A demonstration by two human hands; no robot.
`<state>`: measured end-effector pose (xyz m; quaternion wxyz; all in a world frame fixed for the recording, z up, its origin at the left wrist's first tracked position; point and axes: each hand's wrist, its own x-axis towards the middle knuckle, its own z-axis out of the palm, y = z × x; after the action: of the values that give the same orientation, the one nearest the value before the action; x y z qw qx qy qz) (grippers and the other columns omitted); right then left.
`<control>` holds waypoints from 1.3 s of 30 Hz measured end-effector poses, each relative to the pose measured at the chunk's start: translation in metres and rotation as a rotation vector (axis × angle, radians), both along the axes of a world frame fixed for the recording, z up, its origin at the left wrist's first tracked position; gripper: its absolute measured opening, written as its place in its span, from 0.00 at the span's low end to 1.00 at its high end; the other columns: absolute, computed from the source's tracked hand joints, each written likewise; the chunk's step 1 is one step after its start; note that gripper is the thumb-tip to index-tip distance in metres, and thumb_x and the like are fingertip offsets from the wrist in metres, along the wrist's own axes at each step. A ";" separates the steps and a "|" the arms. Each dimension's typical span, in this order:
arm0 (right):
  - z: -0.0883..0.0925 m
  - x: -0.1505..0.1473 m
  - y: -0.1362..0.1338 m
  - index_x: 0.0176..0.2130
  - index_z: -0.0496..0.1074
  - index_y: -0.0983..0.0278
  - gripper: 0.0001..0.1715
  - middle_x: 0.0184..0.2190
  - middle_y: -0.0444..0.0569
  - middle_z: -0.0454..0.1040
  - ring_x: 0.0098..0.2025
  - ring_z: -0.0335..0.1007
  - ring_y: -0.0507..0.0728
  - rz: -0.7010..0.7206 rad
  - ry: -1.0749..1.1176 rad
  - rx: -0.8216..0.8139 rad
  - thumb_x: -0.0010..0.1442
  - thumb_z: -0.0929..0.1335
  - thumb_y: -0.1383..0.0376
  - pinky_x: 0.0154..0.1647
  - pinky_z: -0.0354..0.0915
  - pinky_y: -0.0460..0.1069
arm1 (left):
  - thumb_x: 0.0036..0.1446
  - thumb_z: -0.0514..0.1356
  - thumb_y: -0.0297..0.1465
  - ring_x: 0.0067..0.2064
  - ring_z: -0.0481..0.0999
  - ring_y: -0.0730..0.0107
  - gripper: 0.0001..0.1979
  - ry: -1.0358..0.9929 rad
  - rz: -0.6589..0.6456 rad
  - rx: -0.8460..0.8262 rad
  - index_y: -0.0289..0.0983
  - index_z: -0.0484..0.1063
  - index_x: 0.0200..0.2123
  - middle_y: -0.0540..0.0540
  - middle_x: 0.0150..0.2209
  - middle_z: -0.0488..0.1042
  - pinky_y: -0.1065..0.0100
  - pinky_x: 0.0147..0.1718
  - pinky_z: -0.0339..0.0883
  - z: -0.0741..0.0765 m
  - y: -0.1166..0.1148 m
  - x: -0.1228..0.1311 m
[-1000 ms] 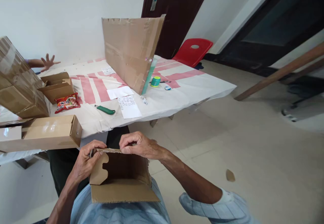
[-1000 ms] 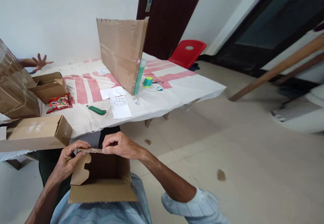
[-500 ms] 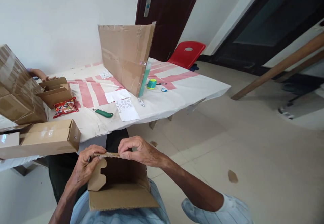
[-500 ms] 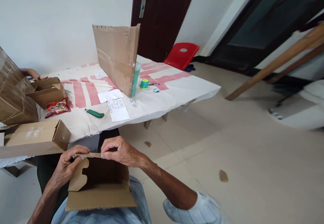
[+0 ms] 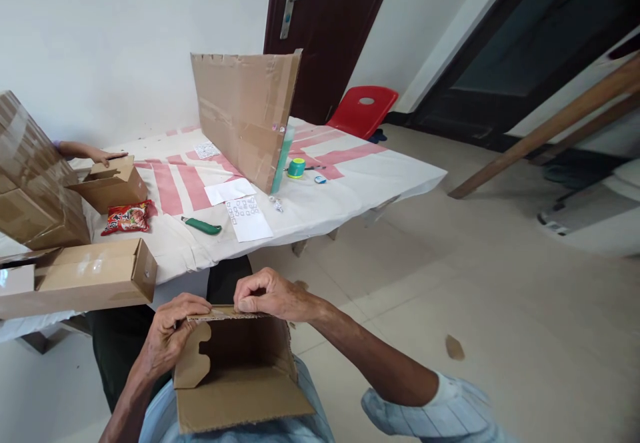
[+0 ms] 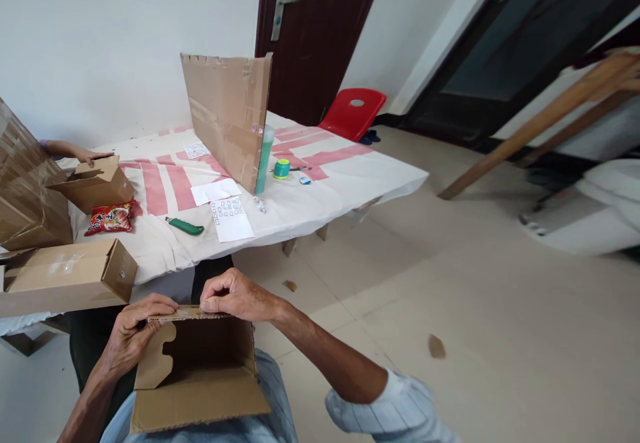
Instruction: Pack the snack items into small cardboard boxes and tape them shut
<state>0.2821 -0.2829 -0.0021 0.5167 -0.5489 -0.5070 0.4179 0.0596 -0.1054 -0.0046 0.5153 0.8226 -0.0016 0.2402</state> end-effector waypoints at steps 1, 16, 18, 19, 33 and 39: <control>0.000 0.001 0.000 0.29 0.81 0.66 0.22 0.29 0.47 0.79 0.29 0.67 0.51 -0.003 0.017 -0.017 0.60 0.77 0.49 0.30 0.62 0.47 | 0.74 0.61 0.39 0.43 0.86 0.60 0.14 0.003 -0.001 0.004 0.40 0.86 0.44 0.38 0.43 0.86 0.63 0.45 0.77 0.000 0.000 0.000; -0.033 0.050 0.009 0.32 0.79 0.65 0.31 0.30 0.50 0.82 0.28 0.78 0.54 -0.377 0.184 -0.082 0.53 0.78 0.39 0.31 0.76 0.49 | 0.73 0.62 0.43 0.43 0.86 0.59 0.16 -0.015 -0.023 0.003 0.41 0.87 0.45 0.37 0.43 0.86 0.62 0.46 0.78 -0.001 -0.004 -0.002; -0.039 0.084 0.013 0.33 0.79 0.64 0.29 0.31 0.51 0.82 0.28 0.78 0.55 -0.599 -0.024 0.005 0.58 0.74 0.40 0.32 0.76 0.51 | 0.73 0.63 0.42 0.44 0.86 0.59 0.14 -0.014 -0.012 -0.014 0.41 0.87 0.45 0.38 0.43 0.86 0.62 0.47 0.78 -0.002 -0.004 -0.003; -0.042 0.103 0.015 0.33 0.78 0.64 0.28 0.29 0.50 0.81 0.28 0.77 0.56 -0.737 -0.182 0.050 0.62 0.71 0.42 0.33 0.75 0.51 | 0.72 0.63 0.41 0.44 0.86 0.59 0.14 -0.016 -0.002 -0.023 0.41 0.87 0.45 0.38 0.43 0.86 0.62 0.47 0.78 -0.003 -0.004 -0.003; -0.088 0.235 0.058 0.29 0.74 0.64 0.12 0.33 0.55 0.77 0.37 0.65 0.58 -1.075 -1.021 -0.098 0.65 0.69 0.67 0.35 0.51 0.51 | 0.73 0.63 0.40 0.42 0.86 0.59 0.14 0.001 0.060 -0.068 0.40 0.86 0.43 0.38 0.42 0.86 0.62 0.45 0.78 -0.006 -0.003 -0.006; -0.091 0.263 0.044 0.37 0.79 0.66 0.14 0.41 0.61 0.79 0.40 0.66 0.61 -1.128 -1.144 -0.152 0.70 0.65 0.66 0.36 0.51 0.52 | 0.72 0.63 0.44 0.43 0.85 0.56 0.18 0.042 0.071 -0.080 0.38 0.87 0.42 0.36 0.40 0.86 0.59 0.44 0.78 -0.004 -0.005 -0.005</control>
<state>0.5449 -0.2391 -0.0935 0.2713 -0.8848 -0.3095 -0.2184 0.0547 -0.1108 -0.0086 0.5390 0.8057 0.0478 0.2409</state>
